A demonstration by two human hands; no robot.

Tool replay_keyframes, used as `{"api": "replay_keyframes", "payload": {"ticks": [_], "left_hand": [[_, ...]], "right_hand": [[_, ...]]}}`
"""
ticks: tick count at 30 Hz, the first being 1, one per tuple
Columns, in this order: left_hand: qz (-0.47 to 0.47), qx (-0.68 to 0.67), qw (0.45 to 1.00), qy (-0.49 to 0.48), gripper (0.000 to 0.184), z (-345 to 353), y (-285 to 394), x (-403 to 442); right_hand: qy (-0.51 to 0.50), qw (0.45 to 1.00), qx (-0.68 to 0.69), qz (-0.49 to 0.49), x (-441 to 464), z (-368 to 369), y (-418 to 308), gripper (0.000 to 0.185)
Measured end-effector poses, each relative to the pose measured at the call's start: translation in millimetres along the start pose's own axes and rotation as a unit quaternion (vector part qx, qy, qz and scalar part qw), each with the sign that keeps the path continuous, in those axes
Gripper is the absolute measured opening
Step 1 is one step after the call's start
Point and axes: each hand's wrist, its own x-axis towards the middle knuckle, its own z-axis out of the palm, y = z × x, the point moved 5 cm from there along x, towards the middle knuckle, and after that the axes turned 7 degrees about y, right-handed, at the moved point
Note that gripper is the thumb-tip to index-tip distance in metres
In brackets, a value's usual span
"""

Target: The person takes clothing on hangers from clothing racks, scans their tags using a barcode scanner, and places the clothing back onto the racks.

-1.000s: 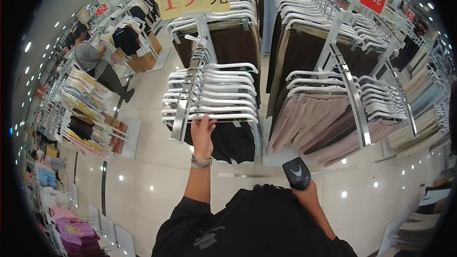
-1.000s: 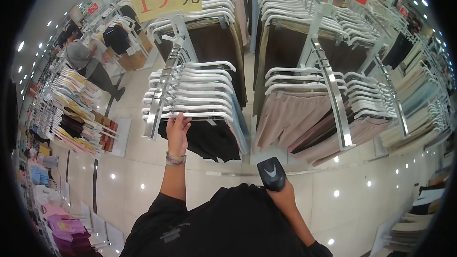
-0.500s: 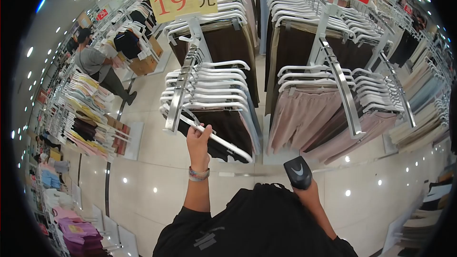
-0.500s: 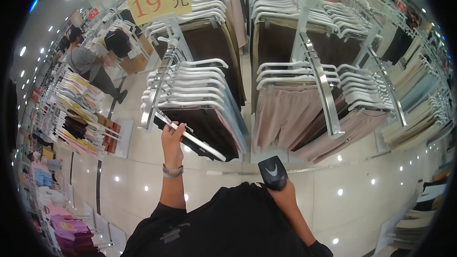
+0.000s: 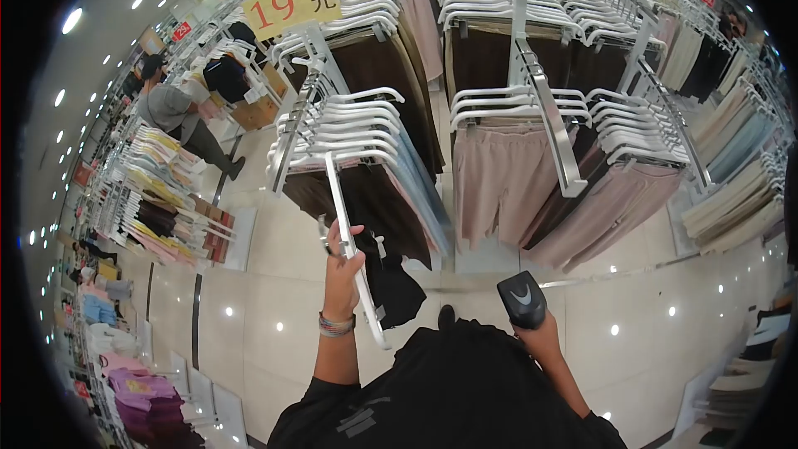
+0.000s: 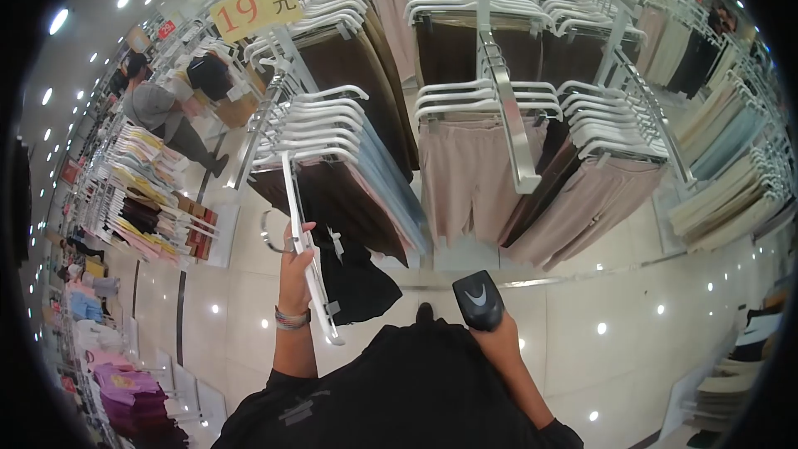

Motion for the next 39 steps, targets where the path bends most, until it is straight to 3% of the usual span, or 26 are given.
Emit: {"api": "replay_keyframes", "payload": {"ticks": [2,7,12,14,18,22,24,29,34,37,39], "left_hand": [[-0.018,-0.081,0.996,-0.035,0.069,6,2,-20],[-0.032,-0.128,0.986,-0.104,0.083,27,22,-67],[0.001,-0.165,0.982,-0.094,0.089,33,32,-95],[0.005,-0.209,0.974,-0.087,0.091,28,30,-102],[-0.005,-0.272,0.947,-0.171,0.093,37,32,-113],[-0.032,-0.295,0.938,-0.178,0.094,34,26,-123],[-0.048,-0.303,0.931,-0.197,0.094,27,21,-127],[-0.044,-0.307,0.922,-0.233,0.093,-8,32,-137],[-0.015,-0.337,0.915,-0.219,0.092,-63,39,-145],[-0.012,-0.358,0.912,-0.2,0.091,-106,46,-149],[-0.016,-0.362,0.916,-0.172,0.091,-132,52,-155]], "right_hand": [[-0.009,1.0,0.009,0.0,-9,-11,3,0.044],[-0.043,0.998,0.039,-0.012,-31,-25,7,0.045],[-0.092,0.994,0.046,-0.037,-49,-32,-22,0.044],[-0.175,0.974,0.105,-0.103,-59,-28,-40,0.048],[-0.246,0.946,0.111,-0.182,-79,-20,-71,0.055],[-0.312,0.904,0.15,-0.252,-101,-2,-121,0.052],[-0.306,0.869,0.086,-0.38,-115,12,-134,0.047],[-0.328,0.85,0.063,-0.407,-150,58,-148,0.039],[-0.369,0.821,0.052,-0.432,-180,107,-154,0.044],[-0.37,0.83,0.042,-0.415,-201,131,-149,0.042],[-0.356,0.878,0.022,-0.319,-208,139,-140,0.042]]}}
